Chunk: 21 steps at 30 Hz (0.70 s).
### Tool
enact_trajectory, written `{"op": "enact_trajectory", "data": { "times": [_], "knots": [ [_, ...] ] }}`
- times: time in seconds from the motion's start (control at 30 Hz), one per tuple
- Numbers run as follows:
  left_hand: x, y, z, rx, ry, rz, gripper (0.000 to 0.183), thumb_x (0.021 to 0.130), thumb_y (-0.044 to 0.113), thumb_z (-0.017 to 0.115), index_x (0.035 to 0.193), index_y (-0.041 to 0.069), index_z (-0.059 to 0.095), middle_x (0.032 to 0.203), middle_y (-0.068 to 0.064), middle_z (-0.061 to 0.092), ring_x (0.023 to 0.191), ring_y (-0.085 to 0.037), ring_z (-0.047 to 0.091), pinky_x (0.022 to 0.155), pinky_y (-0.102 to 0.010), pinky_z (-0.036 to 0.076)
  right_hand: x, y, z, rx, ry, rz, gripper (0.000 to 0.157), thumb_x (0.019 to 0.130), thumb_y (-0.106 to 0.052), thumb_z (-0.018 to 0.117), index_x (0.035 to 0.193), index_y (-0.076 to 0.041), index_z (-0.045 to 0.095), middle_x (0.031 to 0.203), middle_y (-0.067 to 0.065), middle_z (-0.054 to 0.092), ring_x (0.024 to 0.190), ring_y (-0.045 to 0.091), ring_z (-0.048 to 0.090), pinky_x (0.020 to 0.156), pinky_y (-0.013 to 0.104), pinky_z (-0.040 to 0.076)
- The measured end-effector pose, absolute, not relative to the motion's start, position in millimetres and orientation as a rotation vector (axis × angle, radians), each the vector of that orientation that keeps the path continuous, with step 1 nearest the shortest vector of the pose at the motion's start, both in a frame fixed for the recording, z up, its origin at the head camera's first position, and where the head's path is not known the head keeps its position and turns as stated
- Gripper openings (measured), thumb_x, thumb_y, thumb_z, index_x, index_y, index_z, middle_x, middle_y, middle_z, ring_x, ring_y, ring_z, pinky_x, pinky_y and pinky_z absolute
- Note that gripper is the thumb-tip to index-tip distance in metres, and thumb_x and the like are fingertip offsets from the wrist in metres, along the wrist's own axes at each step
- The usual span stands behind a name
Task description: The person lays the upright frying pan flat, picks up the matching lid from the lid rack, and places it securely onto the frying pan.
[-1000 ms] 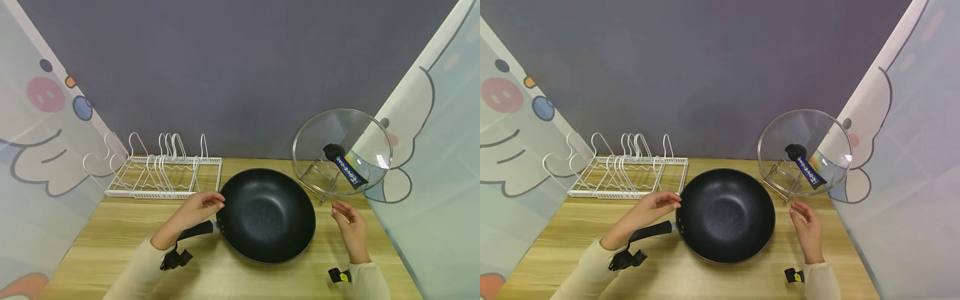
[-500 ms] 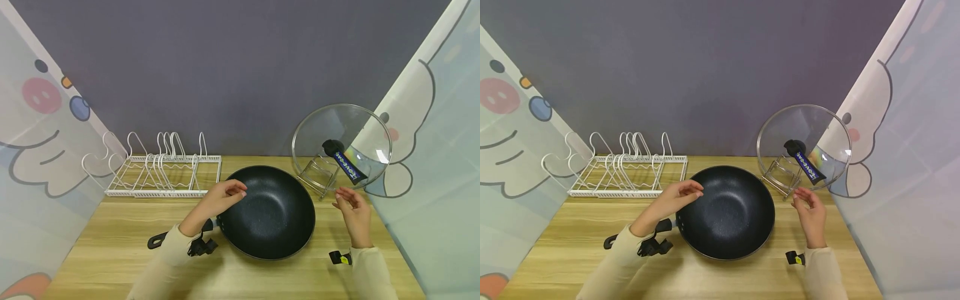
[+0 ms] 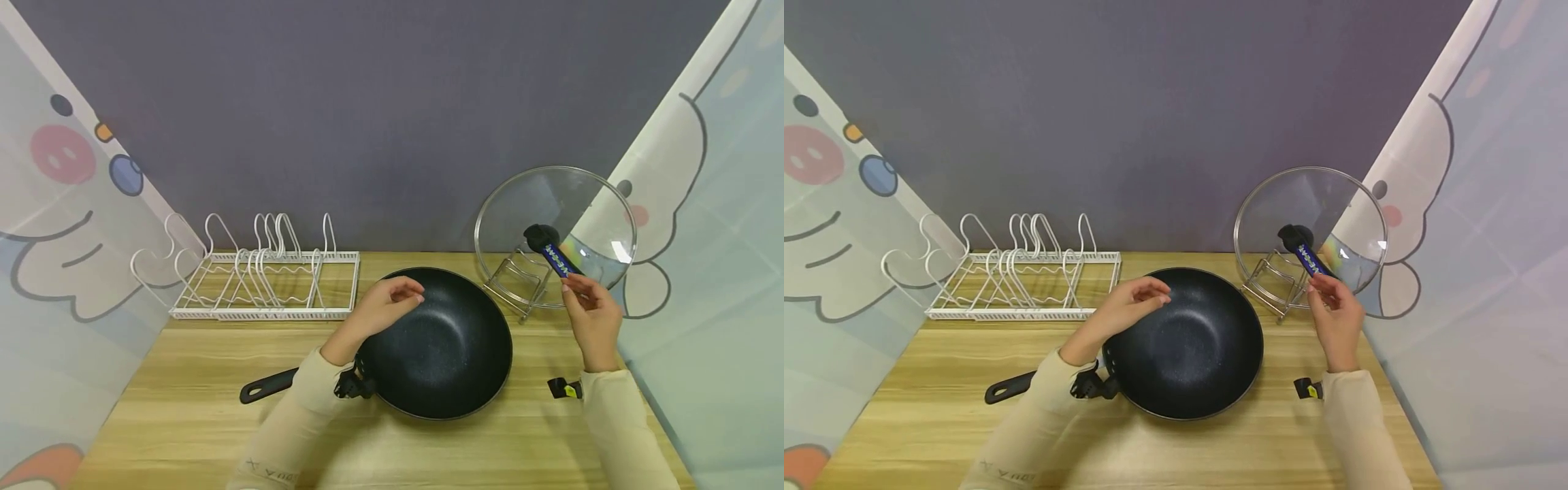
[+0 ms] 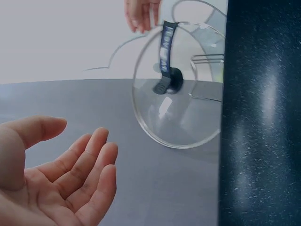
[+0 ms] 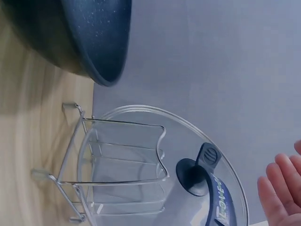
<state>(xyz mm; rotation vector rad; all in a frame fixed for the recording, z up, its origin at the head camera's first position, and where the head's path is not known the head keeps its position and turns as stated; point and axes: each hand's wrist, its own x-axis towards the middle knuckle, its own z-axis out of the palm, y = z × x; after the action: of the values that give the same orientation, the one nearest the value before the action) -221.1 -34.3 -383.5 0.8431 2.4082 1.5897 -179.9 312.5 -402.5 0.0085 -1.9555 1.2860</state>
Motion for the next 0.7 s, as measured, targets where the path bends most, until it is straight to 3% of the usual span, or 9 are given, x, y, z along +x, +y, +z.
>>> {"op": "enact_trajectory", "data": {
  "times": [0.3,0.57,0.7],
  "knots": [
    [-231.7,-13.6,-387.8,0.788,2.42,1.579,0.021,0.091,0.02,0.06,0.11,0.012,0.065,0.098,-0.001,0.067,0.088,-0.012,0.062,0.078,-0.028,0.05,-198.2,331.1,-397.2,-0.028,-2.072,1.167,0.023,0.084,0.0,0.065,0.105,0.009,0.065,0.089,-0.024,0.062,0.074,-0.011,0.057,0.068,0.005,0.044],
    [-242.3,6.0,-389.2,0.778,2.426,1.537,0.022,0.092,0.023,0.059,0.111,0.013,0.065,0.098,0.0,0.067,0.087,-0.01,0.062,0.077,-0.026,0.05,-213.9,344.2,-386.1,-0.038,-2.253,1.053,0.026,0.087,-0.007,0.064,0.11,0.005,0.063,0.103,0.019,0.066,0.08,-0.018,0.051,0.074,0.003,0.041],
    [-248.0,15.0,-391.2,0.749,2.434,1.532,0.022,0.092,0.023,0.059,0.111,0.014,0.065,0.098,0.001,0.067,0.087,-0.011,0.061,0.076,-0.027,0.05,-219.9,349.5,-381.8,-0.024,-2.344,0.978,0.028,0.088,-0.012,0.063,0.111,0.005,0.063,0.107,0.024,0.064,0.08,-0.02,0.047,0.075,0.002,0.037]
  ]
}}
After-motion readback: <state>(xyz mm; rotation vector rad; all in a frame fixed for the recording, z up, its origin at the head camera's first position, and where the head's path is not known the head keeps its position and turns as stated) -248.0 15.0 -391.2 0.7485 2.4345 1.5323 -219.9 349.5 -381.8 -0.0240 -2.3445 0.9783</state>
